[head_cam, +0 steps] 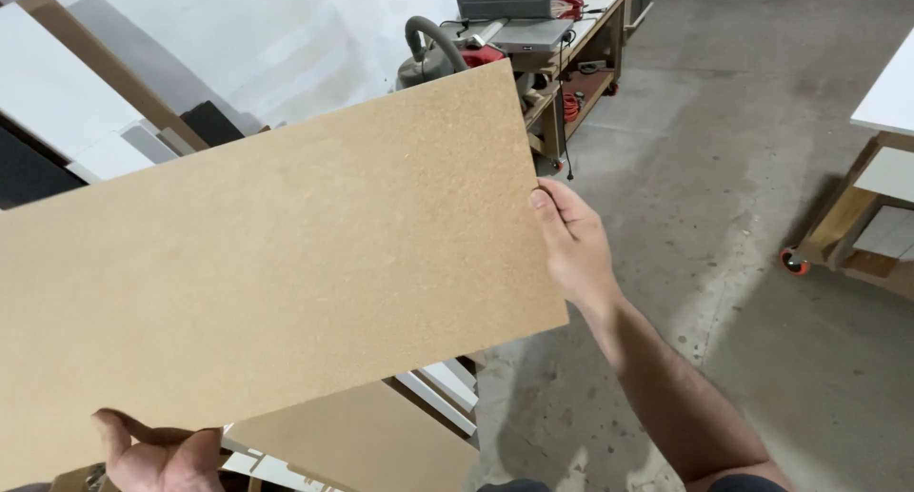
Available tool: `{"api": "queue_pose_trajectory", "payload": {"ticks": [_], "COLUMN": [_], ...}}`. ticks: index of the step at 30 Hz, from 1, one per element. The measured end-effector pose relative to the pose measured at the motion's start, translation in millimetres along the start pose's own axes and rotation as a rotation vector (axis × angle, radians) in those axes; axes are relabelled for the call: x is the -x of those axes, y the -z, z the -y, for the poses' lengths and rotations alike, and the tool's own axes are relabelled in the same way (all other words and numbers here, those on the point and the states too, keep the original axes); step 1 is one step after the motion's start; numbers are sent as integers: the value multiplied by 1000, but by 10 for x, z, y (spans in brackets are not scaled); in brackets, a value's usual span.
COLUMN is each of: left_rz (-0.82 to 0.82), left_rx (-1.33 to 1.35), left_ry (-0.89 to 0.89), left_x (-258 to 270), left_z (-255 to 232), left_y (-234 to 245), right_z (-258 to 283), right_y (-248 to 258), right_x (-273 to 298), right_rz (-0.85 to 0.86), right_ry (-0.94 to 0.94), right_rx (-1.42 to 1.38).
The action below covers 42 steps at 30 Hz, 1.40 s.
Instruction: The person uses a yellow electric sander to smooth the surface of a rectangular piece of light brown wood on a white workbench. They move the sander back and forth across the board, then lift and flip the board to check the surface before placing it back down.
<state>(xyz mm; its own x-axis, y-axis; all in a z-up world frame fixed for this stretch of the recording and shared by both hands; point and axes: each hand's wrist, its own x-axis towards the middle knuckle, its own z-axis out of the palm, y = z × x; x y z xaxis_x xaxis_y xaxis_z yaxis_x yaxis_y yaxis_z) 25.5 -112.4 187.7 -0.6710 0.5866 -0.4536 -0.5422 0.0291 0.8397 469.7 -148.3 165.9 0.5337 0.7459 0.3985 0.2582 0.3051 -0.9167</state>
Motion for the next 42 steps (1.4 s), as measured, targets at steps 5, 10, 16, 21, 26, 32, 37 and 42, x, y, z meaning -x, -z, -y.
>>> {"api": "queue_pose_trajectory", "payload": {"ticks": [5,10,16,21,26,32,37,42], "left_rz": [257,462,562,698,855,654,735,632], "left_rx": [337,137,488,683,684,667,776,645], "left_ry": [37,162,76,88,85,82,140,-63], "left_x": [480,594,117,-111,-370,-620,-184,162], "left_z": [-79,175,475,528,642,694,554,412], "left_y": [-104,-154,-450,-408,-311,-204,-299,-340], "right_z": [-21,-314,-29,184,582,109,-392,-1149], "right_y": [264,462,661,689,695,616,479,125], "right_x": [-102,-50,366,639,641,576,429,427], "right_rz": [203,99,89,150,166,210,198,-38], "right_ry": [-119,-208,174,479,492,262,120,-361], "right_rx": [-442,-431,-420,-513,-276,-381,-403,-328]}}
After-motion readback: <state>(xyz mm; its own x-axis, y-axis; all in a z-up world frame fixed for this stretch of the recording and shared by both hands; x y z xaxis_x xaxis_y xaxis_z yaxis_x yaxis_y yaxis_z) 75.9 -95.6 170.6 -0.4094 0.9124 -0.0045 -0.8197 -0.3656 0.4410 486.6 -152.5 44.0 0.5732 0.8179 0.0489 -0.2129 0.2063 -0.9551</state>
